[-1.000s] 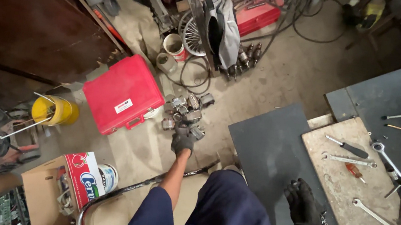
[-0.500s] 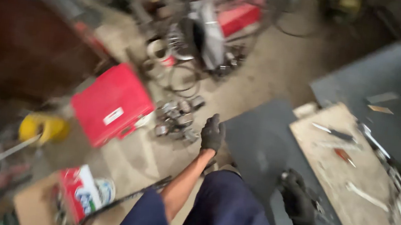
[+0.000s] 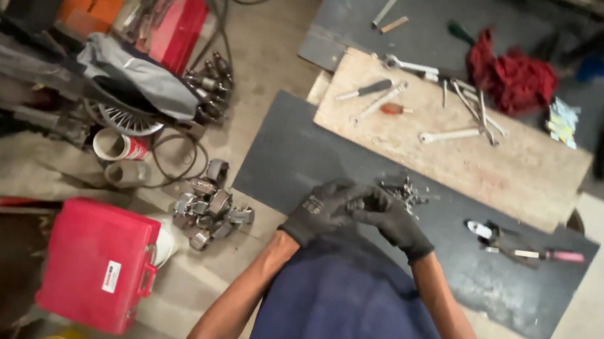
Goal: Sorting screws and bolts on a repair bench and inspecting small components
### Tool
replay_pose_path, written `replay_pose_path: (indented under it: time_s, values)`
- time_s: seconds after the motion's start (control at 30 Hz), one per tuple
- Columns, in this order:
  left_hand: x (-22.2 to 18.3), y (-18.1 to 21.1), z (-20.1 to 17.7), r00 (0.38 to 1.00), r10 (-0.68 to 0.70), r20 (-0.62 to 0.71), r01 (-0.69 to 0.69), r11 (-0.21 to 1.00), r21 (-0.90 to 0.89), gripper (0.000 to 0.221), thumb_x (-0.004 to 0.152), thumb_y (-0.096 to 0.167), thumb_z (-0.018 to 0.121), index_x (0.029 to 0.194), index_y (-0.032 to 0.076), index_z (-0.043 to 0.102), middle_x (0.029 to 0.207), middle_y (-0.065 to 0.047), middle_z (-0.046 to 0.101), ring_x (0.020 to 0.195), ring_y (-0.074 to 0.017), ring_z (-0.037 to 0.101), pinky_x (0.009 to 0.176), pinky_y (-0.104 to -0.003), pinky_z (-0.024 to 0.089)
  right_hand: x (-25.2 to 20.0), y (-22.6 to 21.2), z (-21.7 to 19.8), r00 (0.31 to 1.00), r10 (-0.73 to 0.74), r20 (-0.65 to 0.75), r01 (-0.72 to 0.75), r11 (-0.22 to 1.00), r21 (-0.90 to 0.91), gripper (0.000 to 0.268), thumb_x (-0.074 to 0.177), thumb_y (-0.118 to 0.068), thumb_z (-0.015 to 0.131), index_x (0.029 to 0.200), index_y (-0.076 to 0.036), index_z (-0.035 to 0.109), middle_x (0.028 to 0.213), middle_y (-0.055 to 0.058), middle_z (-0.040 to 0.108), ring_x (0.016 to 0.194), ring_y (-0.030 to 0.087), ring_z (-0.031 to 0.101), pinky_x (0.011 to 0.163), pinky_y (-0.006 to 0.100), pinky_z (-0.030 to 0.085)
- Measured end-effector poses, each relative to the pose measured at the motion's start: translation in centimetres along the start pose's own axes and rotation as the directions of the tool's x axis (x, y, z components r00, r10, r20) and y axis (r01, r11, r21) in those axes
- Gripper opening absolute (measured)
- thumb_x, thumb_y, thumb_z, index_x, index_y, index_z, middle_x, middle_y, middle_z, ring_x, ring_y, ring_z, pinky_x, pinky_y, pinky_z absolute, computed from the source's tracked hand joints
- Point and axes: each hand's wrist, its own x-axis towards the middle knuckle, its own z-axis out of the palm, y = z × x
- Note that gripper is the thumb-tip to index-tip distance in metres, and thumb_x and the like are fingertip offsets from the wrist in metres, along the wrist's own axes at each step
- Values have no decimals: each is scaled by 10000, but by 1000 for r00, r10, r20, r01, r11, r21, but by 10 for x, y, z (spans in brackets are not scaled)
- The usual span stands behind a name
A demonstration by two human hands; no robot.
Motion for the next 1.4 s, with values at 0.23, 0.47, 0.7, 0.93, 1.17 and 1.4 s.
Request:
replay_pose_path:
  time_s: [0.23, 0.47, 0.7, 0.93, 1.17, 1.4]
  values:
    - [-27, 46, -57, 869, 461, -179, -492, 843, -218, 761, 912, 438, 725, 1578, 215, 433, 1322, -229, 608, 1244, -462, 607, 1049, -540, 523, -17, 8, -2, 998, -41, -43, 40, 999, -17, 552, 697, 76, 900, 1189, 19, 655, 1009, 96, 663, 945, 214, 700, 827, 356, 598]
    - [-36, 54, -60, 872, 390, -295, -463, 853, -241, 501, 846, 445, 839, 1124, 50, 703, 1121, -203, 715, 1019, -389, 724, 892, -423, 605, -44, -40, 28, 996, -72, -58, 51, 952, -302, 574, 658, -87, 973, 1170, -84, 713, 993, 94, 763, 985, 199, 723, 845, 353, 597]
    - [-21, 29, -49, 760, 585, -282, -649, 667, -366, 325, 955, 268, 703, 1081, -31, 689, 1184, -259, 719, 1166, -456, 669, 994, -554, 544, -48, -52, 5, 937, -253, 242, 343, 801, -490, 463, 735, -282, 936, 1140, -119, 783, 1050, 132, 779, 943, 238, 756, 801, 370, 602]
    - [-9, 19, -36, 712, 627, -315, -699, 597, -392, 459, 969, 355, 685, 1138, -72, 700, 1238, -287, 701, 1244, -412, 631, 1082, -544, 490, -53, -54, 11, 958, -255, 128, 285, 892, -352, 470, 710, -163, 952, 1120, -28, 767, 940, 119, 811, 896, 181, 758, 781, 356, 603]
    - [-40, 144, -73, 555, 263, -789, -774, -183, -606, 437, 1127, 212, 523, 1431, -102, 534, 1484, -100, 587, 1495, -103, 410, 1336, -266, 211, -51, -50, 10, 991, -129, 47, 136, 969, -204, 462, 729, -27, 918, 1161, -4, 757, 967, 126, 806, 882, 198, 747, 834, 370, 593]
    - [-33, 66, -48, 733, 349, -583, -652, 121, -748, 531, 1077, 265, 602, 1449, -103, 513, 1503, -113, 575, 1514, -121, 359, 1345, -317, 152, -44, -50, 10, 986, -147, 72, 157, 974, -162, 487, 729, -25, 906, 1182, 12, 733, 974, 122, 790, 909, 191, 725, 837, 372, 587]
